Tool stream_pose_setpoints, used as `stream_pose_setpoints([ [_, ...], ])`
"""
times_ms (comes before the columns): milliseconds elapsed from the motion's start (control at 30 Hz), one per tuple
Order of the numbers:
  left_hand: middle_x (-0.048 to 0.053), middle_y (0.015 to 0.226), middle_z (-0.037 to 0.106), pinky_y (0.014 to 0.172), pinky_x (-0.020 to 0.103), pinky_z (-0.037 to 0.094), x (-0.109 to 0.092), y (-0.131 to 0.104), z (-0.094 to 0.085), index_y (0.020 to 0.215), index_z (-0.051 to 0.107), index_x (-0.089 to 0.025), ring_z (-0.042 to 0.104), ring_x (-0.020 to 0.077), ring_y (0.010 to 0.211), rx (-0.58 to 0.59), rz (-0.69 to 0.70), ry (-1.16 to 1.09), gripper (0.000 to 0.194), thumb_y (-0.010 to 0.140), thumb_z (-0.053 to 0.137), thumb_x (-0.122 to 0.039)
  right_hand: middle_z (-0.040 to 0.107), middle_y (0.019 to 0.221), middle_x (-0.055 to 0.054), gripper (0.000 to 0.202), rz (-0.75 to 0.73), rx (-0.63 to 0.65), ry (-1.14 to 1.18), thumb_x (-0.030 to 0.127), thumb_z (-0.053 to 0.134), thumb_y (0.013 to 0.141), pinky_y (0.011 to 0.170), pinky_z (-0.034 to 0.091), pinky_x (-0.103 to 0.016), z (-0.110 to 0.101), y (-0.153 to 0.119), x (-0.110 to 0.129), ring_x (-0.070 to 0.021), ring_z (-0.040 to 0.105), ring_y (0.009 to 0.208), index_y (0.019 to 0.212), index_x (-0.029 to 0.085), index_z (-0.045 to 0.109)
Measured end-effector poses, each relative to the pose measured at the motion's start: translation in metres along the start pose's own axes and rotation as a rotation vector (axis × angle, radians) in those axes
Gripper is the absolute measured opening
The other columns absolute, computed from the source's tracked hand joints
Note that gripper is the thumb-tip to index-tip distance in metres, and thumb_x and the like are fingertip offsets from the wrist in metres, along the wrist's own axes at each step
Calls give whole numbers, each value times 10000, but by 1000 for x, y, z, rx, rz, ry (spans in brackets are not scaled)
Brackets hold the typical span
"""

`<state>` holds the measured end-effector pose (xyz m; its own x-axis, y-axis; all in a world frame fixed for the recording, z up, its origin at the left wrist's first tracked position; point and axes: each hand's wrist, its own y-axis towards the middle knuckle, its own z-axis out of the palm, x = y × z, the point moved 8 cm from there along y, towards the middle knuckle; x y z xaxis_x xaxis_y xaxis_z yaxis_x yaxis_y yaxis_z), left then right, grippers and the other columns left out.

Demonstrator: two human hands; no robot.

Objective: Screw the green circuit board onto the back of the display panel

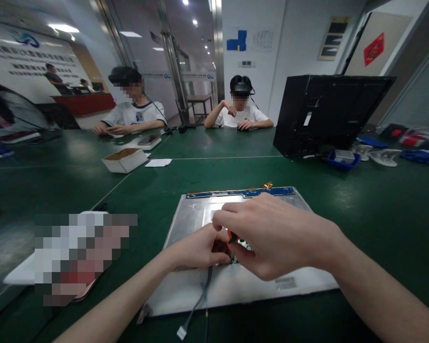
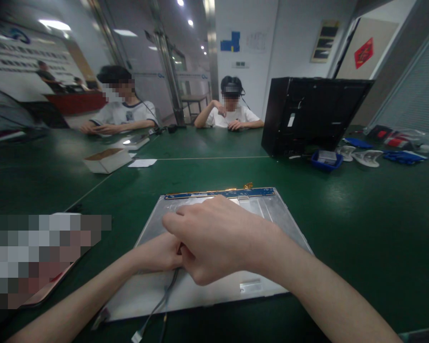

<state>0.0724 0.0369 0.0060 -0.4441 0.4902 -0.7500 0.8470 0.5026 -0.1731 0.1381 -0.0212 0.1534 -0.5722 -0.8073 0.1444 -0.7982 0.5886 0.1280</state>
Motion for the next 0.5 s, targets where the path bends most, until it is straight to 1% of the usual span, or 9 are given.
stream_pose_setpoints([
  [100, 24, 740, 622, 592, 261, 454, -2, 0, 0, 904, 686, -148, 569, 178, 666, 9, 17, -14, 160, 783, 653, -246, 644, 857, -13, 127, 9, 17, 19, 188, 603, 810, 505, 279, -255, 1, 1, -1, -125, 501, 656, 922, 174, 545],
  [200, 22, 750, 634, 600, 262, 466, -4, 0, 0, 925, 689, -154, 575, 175, 669, 14, 23, -33, 173, 785, 664, -253, 646, 837, -5, 105, 20, 17, 15, 194, 599, 834, 498, 278, -247, 2, 2, -3, -120, 500, 631, 922, 176, 545],
  [300, 29, 776, 649, 612, 267, 471, -3, -1, -1, 895, 682, -152, 581, 179, 687, 7, 9, -22, 158, 782, 672, -262, 652, 803, -2, 64, 36, -7, -18, 221, 575, 876, 498, 265, -253, 2, 2, -5, -126, 510, 613, 914, 183, 540],
  [400, 33, 795, 658, 636, 276, 473, -1, -1, -1, 869, 679, -152, 589, 186, 715, 11, -13, 12, 145, 783, 675, -268, 658, 773, -4, 65, 58, -26, -42, 255, 543, 918, 501, 241, -263, 1, 1, -6, -132, 525, 603, 925, 190, 544],
  [500, 37, 826, 669, 669, 286, 480, 2, -1, 1, 889, 689, -159, 598, 199, 762, 17, -15, 20, 147, 791, 668, -267, 664, 787, -8, 78, 60, -14, -34, 269, 540, 925, 507, 235, -267, 2, 0, -6, -135, 535, 618, 941, 192, 545],
])
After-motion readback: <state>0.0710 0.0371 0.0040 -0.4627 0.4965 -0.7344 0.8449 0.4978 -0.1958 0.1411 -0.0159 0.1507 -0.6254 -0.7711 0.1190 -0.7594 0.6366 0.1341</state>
